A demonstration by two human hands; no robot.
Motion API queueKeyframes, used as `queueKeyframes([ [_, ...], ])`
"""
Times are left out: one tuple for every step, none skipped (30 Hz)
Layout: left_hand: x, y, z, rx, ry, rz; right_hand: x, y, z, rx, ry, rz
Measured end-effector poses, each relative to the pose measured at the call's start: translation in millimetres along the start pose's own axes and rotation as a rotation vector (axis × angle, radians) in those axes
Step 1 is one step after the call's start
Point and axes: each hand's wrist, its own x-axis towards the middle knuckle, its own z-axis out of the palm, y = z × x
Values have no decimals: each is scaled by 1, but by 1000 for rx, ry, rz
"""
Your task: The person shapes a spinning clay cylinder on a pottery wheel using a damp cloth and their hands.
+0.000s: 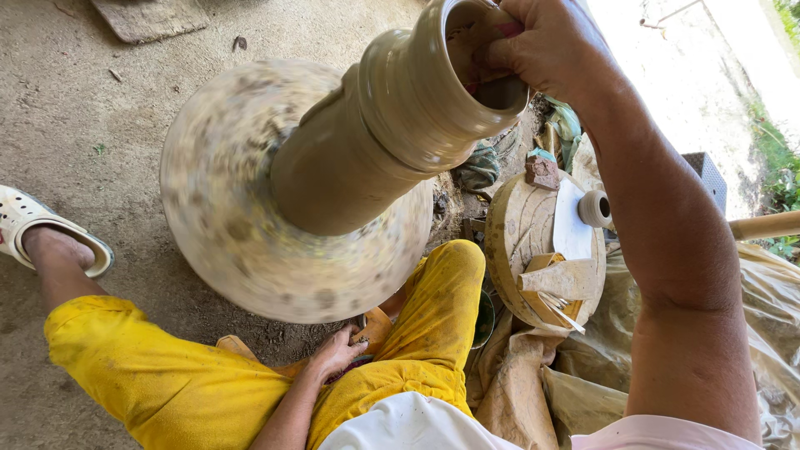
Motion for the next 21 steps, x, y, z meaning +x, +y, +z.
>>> queueKeyframes([
  [-4, 3, -4, 4, 11, 14, 0, 1, 0, -7, 3, -22],
  [-10, 9, -7, 16, 2, 15, 1, 3, 0, -15, 6, -45],
  [-17, 15, -10, 31, -8, 16, 2, 6, 1, -21, 11, -65],
  [-25, 23, -16, 45, -18, 18, 4, 9, 1, -10, 10, -65],
  [-35, 30, -26, 71, -36, 31, 6, 12, 3, 3, 10, -64],
  [-45, 38, -39, 96, -54, 44, 8, 15, 4, 16, 11, -63],
  [-55, 48, -55, 123, -71, 59, 10, 17, 4, -53, 27, -44],
  [-64, 58, -77, 39, -112, 29, 11, 19, 5, -121, 43, -23],
  [-75, 66, -104, -49, -152, -3, 13, 21, 6, -189, 53, -4],
  [-84, 75, -135, 7, -58, -4, 14, 22, 7, -167, 50, -10],
  [-96, 79, -170, -99, 108, 204, 16, 22, 7, -146, 48, -20],
  [-105, 83, -204, 107, 430, 238, 18, 23, 8, -126, 45, -30],
  [-115, 82, -234, -237, 468, -153, 18, 22, 9, -93, 54, -38],
  [-117, 83, -259, -283, 807, 44, 19, 22, 9, -60, 62, -45],
  [-120, 79, -276, -201, 1112, 118, 20, 22, 9, -28, 69, -54],
  [-118, 74, -280, -107, 1412, 199, 19, 22, 9, -74, 69, -53],
  [-111, 69, -270, -430, 1340, 122, 18, 21, 10, -123, 72, -54],
  [-102, 63, -251, -747, 1246, 42, 17, 20, 9, -171, 74, -55],
  [-92, 55, -221, -1059, 1132, -47, 17, 20, 8, -173, 70, -66],
  [-75, 53, -173, -962, 1197, -78, 16, 20, 8, -176, 67, -77],
  [-65, 45, -133, -1017, 1174, -222, 15, 20, 7, -176, 75, -83],
])
